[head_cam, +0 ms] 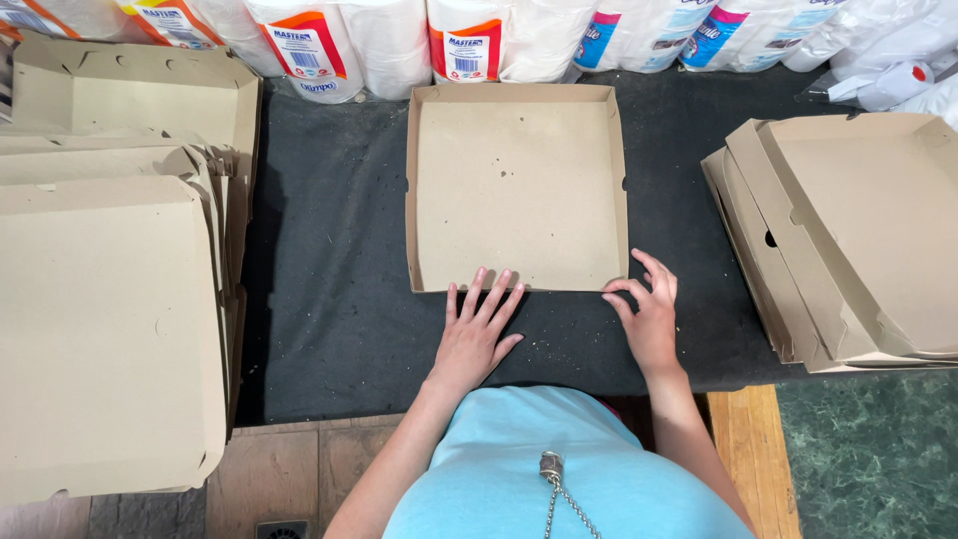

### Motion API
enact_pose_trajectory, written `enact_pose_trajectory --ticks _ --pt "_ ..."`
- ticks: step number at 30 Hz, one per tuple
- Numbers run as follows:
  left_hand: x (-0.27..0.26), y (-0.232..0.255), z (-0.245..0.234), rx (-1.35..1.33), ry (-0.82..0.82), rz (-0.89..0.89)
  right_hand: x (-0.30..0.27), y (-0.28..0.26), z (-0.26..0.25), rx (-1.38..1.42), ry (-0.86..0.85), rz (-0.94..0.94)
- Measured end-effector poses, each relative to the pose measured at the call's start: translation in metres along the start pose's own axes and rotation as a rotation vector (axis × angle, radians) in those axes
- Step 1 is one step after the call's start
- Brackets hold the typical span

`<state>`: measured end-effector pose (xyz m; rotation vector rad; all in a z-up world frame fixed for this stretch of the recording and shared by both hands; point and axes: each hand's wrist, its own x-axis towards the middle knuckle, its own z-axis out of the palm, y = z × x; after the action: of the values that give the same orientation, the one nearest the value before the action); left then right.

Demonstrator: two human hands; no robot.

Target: The person folds cardboard sheets into pizza boxes on a table by hand, handling them one at a time.

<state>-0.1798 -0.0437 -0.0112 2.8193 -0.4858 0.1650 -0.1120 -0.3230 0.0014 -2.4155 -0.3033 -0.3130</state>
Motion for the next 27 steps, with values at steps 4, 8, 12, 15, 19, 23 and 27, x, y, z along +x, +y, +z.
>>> enact_pose_trajectory --ticks 4,8,12,15,19,23,27 --pt "-0.001 0.000 0.000 -0.011 -0.001 0.000 0.005 0.021 -0.015 0.045 0.010 0.029" --pt "0.000 0.000 -0.001 -0.018 0.009 0.005 0.002 0.037 -0.025 0.045 -0.014 0.074" --pt "-0.002 0.000 -0.009 -0.146 -0.012 0.012 -0.005 0.051 -0.026 0.040 -0.035 0.117" --pt "-0.006 -0.027 -0.015 -0.147 0.199 0.049 -0.010 0.054 -0.028 0.043 -0.048 0.116" --pt "0.011 -0.102 -0.049 -0.115 0.332 -0.079 -0.004 0.039 -0.037 0.100 -0.033 0.142" --pt "0.032 -0.142 -0.048 0.041 0.238 -0.145 -0.001 0.034 -0.036 0.313 -0.006 0.363" --pt "0.049 -0.130 -0.057 0.175 0.237 0.035 -0.003 0.013 -0.037 0.481 -0.048 0.499"
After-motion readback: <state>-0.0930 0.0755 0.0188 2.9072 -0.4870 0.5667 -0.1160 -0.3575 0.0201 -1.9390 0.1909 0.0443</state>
